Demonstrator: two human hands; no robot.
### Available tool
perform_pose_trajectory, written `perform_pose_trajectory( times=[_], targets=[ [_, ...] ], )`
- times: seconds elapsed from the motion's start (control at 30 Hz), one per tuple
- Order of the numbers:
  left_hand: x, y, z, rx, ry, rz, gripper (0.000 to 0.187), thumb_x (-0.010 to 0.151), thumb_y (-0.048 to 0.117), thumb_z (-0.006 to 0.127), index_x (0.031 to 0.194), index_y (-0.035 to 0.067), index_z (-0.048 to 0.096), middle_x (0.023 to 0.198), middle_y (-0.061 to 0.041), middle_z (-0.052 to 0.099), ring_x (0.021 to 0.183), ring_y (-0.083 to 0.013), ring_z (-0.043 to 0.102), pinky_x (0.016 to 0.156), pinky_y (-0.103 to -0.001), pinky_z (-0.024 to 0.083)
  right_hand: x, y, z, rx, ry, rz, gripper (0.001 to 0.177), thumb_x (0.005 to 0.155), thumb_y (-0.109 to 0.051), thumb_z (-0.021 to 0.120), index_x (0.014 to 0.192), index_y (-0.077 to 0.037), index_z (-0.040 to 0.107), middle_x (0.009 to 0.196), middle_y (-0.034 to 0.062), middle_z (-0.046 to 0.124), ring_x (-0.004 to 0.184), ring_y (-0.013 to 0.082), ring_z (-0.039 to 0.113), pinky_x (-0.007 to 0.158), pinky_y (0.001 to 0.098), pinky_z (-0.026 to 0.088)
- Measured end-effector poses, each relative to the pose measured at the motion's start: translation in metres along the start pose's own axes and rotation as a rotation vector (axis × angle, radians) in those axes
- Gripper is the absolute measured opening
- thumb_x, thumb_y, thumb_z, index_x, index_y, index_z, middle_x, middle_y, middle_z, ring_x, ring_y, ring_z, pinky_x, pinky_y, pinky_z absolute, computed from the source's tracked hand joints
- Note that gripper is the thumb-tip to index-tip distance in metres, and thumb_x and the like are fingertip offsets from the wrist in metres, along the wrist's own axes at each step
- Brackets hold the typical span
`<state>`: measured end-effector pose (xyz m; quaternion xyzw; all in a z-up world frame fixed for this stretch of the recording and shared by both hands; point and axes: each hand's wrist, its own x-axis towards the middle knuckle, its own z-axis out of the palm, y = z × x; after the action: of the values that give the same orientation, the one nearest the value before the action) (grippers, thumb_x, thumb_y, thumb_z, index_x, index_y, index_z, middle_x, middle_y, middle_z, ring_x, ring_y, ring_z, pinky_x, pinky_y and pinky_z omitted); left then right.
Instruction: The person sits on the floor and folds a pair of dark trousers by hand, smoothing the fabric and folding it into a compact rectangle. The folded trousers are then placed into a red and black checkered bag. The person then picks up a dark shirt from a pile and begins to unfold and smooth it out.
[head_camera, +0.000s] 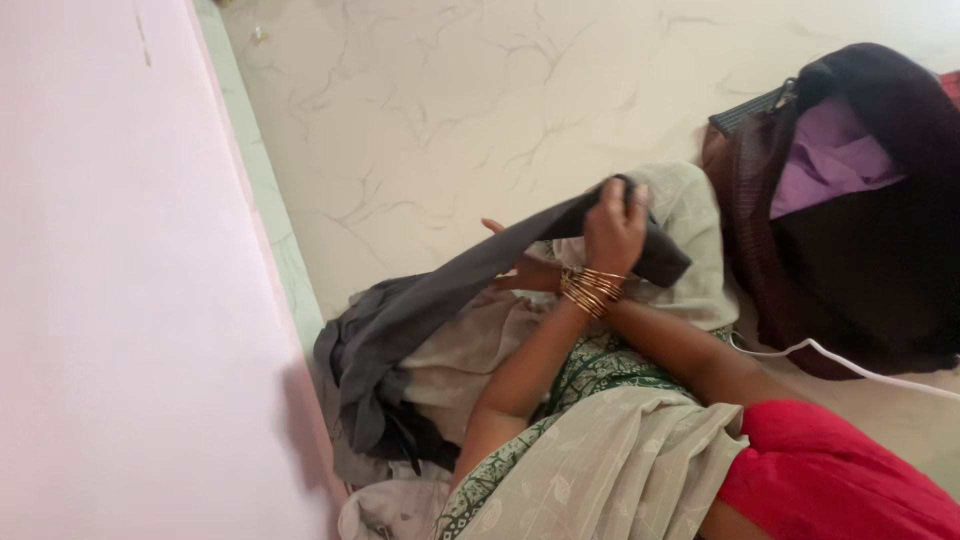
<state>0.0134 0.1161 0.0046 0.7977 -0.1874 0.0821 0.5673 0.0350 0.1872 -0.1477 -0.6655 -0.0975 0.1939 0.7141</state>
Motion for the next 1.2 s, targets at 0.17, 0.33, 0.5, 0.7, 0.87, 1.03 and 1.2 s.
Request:
perform_pose_trajectory(
  times=[0.17,0.33,0.5,0.7,0.87,1.03,1.2],
  targets=[
    [-0.003,0.057,-0.017,-0.007,-0.126,0.009,0.03,0.106,0.034,0.057,0.104,0.004,0.059,0.064,-0.012,0.061,0.049,-0.0282,0.063,0.046,-0.038,0.047,0.009,-0.026,-0.001,0.42,-0.083,-0.085,0.052,0.1,-0.031,0.058,0.141,-0.001,0.048,0.123,0.0122,0.065,0.114,0.0222,0.067,0.1,0.0366,0.058],
    [-0.006,0.079,-0.052,0.064,-0.182,0.115,0.033,0.101,0.037,0.063,0.109,0.005,0.066,0.077,-0.015,0.066,0.07,-0.033,0.068,0.064,-0.043,0.053,0.036,-0.061,0.012,0.65,-0.07,-0.136,0.048,0.105,-0.032,0.051,0.141,0.0,0.052,0.126,0.013,0.065,0.118,0.023,0.065,0.106,0.0385,0.055],
    [-0.007,0.01,-0.108,0.289,-0.078,0.249,0.029,0.098,0.039,0.069,0.108,0.012,0.075,0.105,-0.007,0.076,0.097,-0.0233,0.072,0.098,-0.041,0.052,0.041,-0.075,-0.002,0.904,-0.074,-0.22,0.047,0.11,-0.032,0.044,0.141,0.001,0.057,0.129,0.0139,0.064,0.121,0.0238,0.064,0.111,0.0403,0.053],
    [-0.022,-0.068,-0.225,0.938,0.251,0.051,0.074,0.076,0.048,0.084,0.138,0.018,0.057,0.134,-0.005,0.066,0.132,-0.0268,0.055,0.119,-0.052,0.027,0.043,-0.111,-0.034,0.664,0.306,-0.001,0.043,0.111,-0.034,0.036,0.122,-0.004,0.064,0.121,0.015,0.07,0.107,0.0228,0.07,0.098,0.0408,0.058],
    [-0.041,-0.067,-0.285,0.929,0.0,-0.245,0.107,0.071,0.063,0.085,0.158,0.021,0.038,0.143,-0.007,0.059,0.14,-0.0251,0.048,0.127,-0.057,0.018,0.035,-0.143,-0.05,0.742,0.246,-0.157,0.048,0.115,-0.038,0.032,0.122,-0.005,0.066,0.123,0.0117,0.07,0.102,0.0203,0.068,0.09,0.0369,0.056],
    [-0.065,-0.029,-0.335,1.018,0.16,-0.044,0.114,0.059,0.071,0.082,0.152,0.019,0.039,0.144,-0.018,0.057,0.135,-0.0378,0.045,0.114,-0.061,0.017,0.014,-0.187,-0.082,0.82,0.27,-0.345,0.038,0.119,-0.031,0.039,0.123,-0.003,0.065,0.126,0.0153,0.068,0.116,0.0255,0.066,0.107,0.0415,0.055],
    [-0.08,-0.061,-0.36,0.882,0.064,-0.33,0.072,0.084,0.059,0.073,0.144,0.024,0.056,0.121,-0.003,0.074,0.123,-0.0266,0.061,0.116,-0.063,0.022,0.011,-0.187,-0.177,0.939,0.341,-0.613,0.037,0.108,-0.036,0.05,0.136,-0.014,0.062,0.13,0.0154,0.068,0.114,0.0356,0.065,0.101,0.0547,0.054]
  ],
)
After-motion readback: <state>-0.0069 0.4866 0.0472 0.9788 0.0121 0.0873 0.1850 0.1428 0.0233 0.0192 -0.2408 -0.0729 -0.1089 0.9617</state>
